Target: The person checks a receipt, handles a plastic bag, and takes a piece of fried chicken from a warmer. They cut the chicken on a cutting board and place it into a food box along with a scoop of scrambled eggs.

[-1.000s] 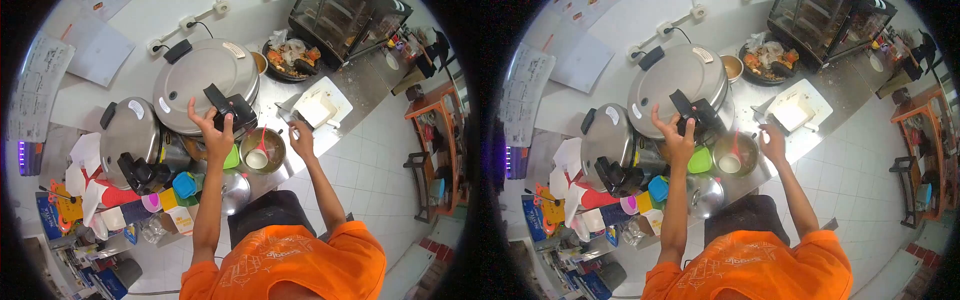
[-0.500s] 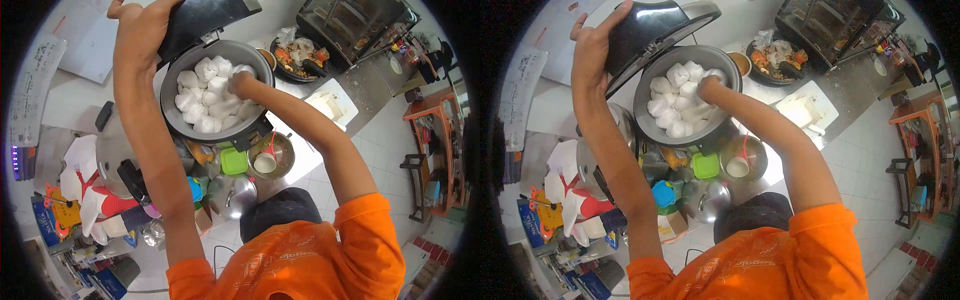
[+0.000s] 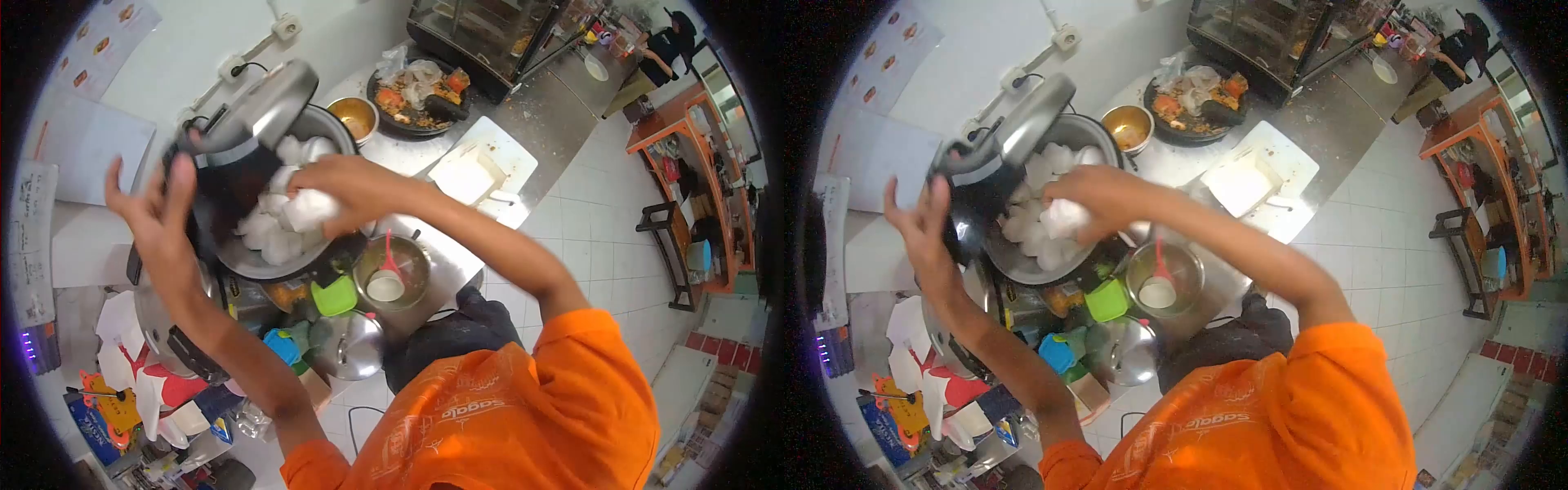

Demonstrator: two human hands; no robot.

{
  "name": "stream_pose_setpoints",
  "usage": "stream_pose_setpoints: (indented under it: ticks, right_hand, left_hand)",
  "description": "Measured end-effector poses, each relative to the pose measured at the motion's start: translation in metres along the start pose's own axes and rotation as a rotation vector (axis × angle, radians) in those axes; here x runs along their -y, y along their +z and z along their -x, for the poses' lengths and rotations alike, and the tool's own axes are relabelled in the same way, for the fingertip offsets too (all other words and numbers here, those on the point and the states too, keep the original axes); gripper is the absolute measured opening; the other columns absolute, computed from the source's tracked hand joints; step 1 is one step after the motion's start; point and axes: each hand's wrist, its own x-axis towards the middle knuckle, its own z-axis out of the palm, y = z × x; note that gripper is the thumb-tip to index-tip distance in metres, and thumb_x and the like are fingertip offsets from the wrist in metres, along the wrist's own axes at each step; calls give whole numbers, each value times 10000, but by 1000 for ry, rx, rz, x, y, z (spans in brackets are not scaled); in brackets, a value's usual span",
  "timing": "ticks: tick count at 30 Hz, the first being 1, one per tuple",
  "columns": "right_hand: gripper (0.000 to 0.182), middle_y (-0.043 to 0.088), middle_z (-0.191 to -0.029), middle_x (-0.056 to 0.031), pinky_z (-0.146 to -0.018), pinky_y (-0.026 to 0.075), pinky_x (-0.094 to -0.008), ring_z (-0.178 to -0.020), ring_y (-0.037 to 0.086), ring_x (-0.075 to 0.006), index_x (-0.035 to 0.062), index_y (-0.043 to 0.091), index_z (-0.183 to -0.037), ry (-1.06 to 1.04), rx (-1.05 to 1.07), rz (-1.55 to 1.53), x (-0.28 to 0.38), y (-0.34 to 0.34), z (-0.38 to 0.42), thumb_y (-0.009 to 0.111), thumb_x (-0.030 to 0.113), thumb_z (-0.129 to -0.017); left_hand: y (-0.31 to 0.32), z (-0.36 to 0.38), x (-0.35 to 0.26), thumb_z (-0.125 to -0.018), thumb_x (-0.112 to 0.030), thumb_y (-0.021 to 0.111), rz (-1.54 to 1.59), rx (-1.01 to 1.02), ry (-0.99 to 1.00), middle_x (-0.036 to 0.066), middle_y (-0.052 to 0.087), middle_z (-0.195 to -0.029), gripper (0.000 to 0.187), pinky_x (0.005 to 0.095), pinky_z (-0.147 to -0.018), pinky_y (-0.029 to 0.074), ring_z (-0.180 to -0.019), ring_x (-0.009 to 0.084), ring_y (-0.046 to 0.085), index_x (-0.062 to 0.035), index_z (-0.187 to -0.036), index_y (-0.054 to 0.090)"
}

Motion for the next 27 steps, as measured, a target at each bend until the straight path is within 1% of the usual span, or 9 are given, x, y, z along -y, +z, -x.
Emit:
stream_pose_setpoints:
  ticks: [3,6,8,11,13,15,19,23,27]
  right_hand:
    - [651,652,-1058,-129,-860,496,-341,-990,645,-240,87,545,-1206,451,-99,-374,52,-41,111,747,227,-603]
    - [588,626,-990,-51,-861,475,-303,-917,597,-168,76,537,-1187,690,-169,-538,27,-46,245,721,159,-634]
    - [546,604,-969,-36,-858,474,-291,-914,583,-146,70,534,-1171,953,-243,-618,17,-65,317,696,105,-650]
    - [517,611,-979,-48,-843,488,-293,-920,588,-142,63,531,-1188,1078,-337,-693,11,-109,397,705,87,-701]
    - [495,607,-977,-44,-824,489,-284,-902,586,-135,63,528,-1170,1085,-385,-736,6,-141,429,696,74,-704]
    - [473,602,-975,-40,-806,489,-275,-885,584,-128,63,524,-1152,1095,-434,-767,3,-171,457,688,60,-708]
    - [479,612,-941,-37,-756,494,-266,-859,587,-125,77,519,-1153,992,-537,-573,-10,-217,491,689,50,-706]
    - [547,566,-971,-13,-818,470,-261,-909,558,-111,81,506,-1168,1068,-593,-605,-12,-254,519,706,6,-664]
    - [543,586,-1034,-40,-876,463,-285,-1001,566,-134,92,503,-1194,1052,-594,-620,-26,-272,538,703,23,-695]
  left_hand:
    - [10,78,54,-843,-146,756,-330,68,127,206,529,-1321,892,376,-1079,343,-1219,261,502,-53,-1464,122]
    - [55,149,92,-814,-71,749,-43,99,41,209,415,-1409,918,383,-1092,331,-1229,269,481,-71,-1462,99]
    - [79,171,97,-809,-25,735,-141,-137,-81,202,363,-1429,895,407,-1093,342,-1242,283,460,-45,-1432,93]
    - [168,204,86,-850,-87,705,-745,-798,187,170,543,-1203,571,402,-988,431,-1125,272,532,-12,-1309,374]
    - [256,237,111,-847,-148,723,-730,-271,393,160,535,-1168,448,382,-933,440,-1067,267,542,16,-1202,504]
    - [347,251,183,-872,-345,696,-485,-104,-220,201,516,-1241,621,445,-941,429,-1118,368,534,21,-1312,456]
    - [407,244,300,-872,-425,650,-733,-110,-723,286,555,-1275,673,491,-976,437,-1131,434,568,53,-1320,495]
    - [385,263,391,-942,-287,558,-849,-153,-370,318,600,-1162,406,480,-930,454,-1035,458,596,83,-1100,608]
    - [451,265,281,-984,-214,510,-618,-150,-319,274,546,-1157,346,452,-931,420,-1066,428,544,73,-1174,475]
